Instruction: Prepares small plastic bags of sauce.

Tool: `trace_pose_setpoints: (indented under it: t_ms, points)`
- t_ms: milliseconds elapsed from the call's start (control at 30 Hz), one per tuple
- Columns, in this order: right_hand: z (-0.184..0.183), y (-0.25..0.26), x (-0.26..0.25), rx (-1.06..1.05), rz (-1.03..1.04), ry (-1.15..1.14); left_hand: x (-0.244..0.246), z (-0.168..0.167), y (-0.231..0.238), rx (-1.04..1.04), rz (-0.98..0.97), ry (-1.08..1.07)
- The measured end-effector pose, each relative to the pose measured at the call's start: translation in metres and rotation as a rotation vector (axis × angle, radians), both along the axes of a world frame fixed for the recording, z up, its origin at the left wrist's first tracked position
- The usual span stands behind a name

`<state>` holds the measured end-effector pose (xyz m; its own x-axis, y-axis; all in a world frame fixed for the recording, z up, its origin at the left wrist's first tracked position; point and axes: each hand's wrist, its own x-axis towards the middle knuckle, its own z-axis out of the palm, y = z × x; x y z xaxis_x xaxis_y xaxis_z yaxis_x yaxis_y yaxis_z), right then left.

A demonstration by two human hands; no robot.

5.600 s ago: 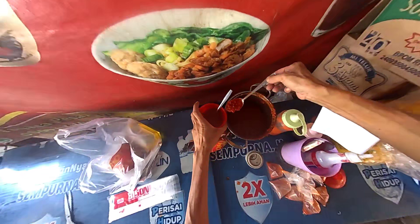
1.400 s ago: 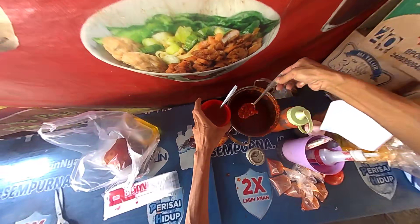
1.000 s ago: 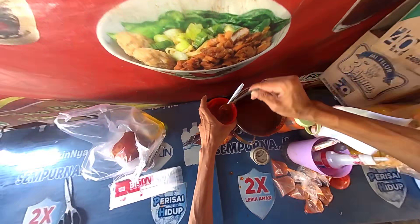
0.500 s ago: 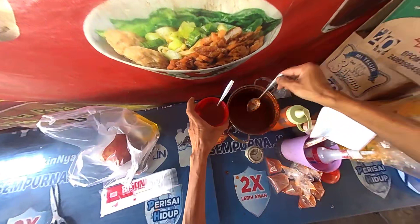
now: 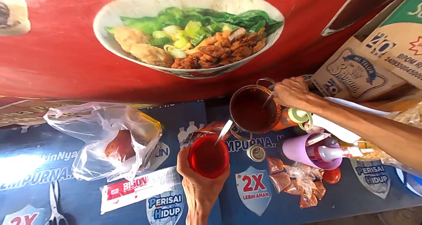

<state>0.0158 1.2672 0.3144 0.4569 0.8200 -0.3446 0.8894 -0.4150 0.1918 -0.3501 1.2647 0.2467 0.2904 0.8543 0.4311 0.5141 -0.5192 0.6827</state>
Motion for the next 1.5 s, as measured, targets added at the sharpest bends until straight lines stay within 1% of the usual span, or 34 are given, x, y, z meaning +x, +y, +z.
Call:
trace_pose_setpoints:
  t_ms: [167,233,400,533,667,800,900,967,1033,1133,1200,1233,1300,1333,1367,1433,1500]
  points:
    - [-0.012,0.001,0.007,0.255,0.346,0.030,-0.008,-0.011,-0.022,-0.012,0.003,-0.031]
    - [-0.013,0.008,0.008,0.311,0.454,0.046,-0.010,-0.016,-0.030,-0.037,-0.009,-0.048]
    - [-0.021,0.030,0.010,0.401,0.591,0.084,-0.008,-0.029,-0.052,-0.107,-0.012,-0.048]
    - [-0.029,0.041,0.009,0.515,0.610,0.073,-0.004,-0.044,-0.073,-0.161,-0.011,-0.054]
    - [-0.037,0.046,0.007,0.521,0.546,0.048,0.001,-0.066,-0.095,-0.238,-0.010,-0.053]
    - [-0.041,0.049,0.007,0.438,0.462,0.104,0.006,-0.088,-0.110,-0.280,0.000,-0.050]
    - [-0.043,0.047,0.007,0.415,0.403,0.145,0.007,-0.099,-0.119,-0.313,0.011,-0.027]
    - [-0.039,0.044,0.006,0.431,0.374,0.153,0.008,-0.105,-0.122,-0.325,0.023,-0.020]
    - [-0.025,0.038,-0.002,0.446,0.328,0.164,0.008,-0.111,-0.124,-0.331,0.020,-0.023]
    - [0.012,0.005,-0.037,0.465,0.234,0.269,0.007,-0.112,-0.128,-0.380,0.019,-0.044]
    - [0.033,-0.039,-0.068,0.436,0.171,0.422,0.007,-0.112,-0.129,-0.387,0.018,-0.047]
    - [0.035,-0.065,-0.084,0.394,0.134,0.520,0.008,-0.113,-0.130,-0.374,0.015,-0.046]
    - [0.027,-0.114,-0.111,0.207,-0.020,0.752,0.007,-0.115,-0.131,-0.359,0.003,-0.044]
    - [0.016,-0.134,-0.124,0.123,-0.103,0.835,0.006,-0.115,-0.132,-0.355,-0.002,-0.046]
    - [0.002,-0.151,-0.136,0.089,-0.184,0.884,0.005,-0.116,-0.132,-0.349,-0.011,-0.047]
    - [-0.033,-0.178,-0.159,0.124,-0.323,0.910,0.001,-0.117,-0.134,-0.346,-0.040,-0.046]
    - [-0.067,-0.189,-0.181,0.257,-0.425,0.931,-0.003,-0.116,-0.134,-0.348,-0.072,-0.041]
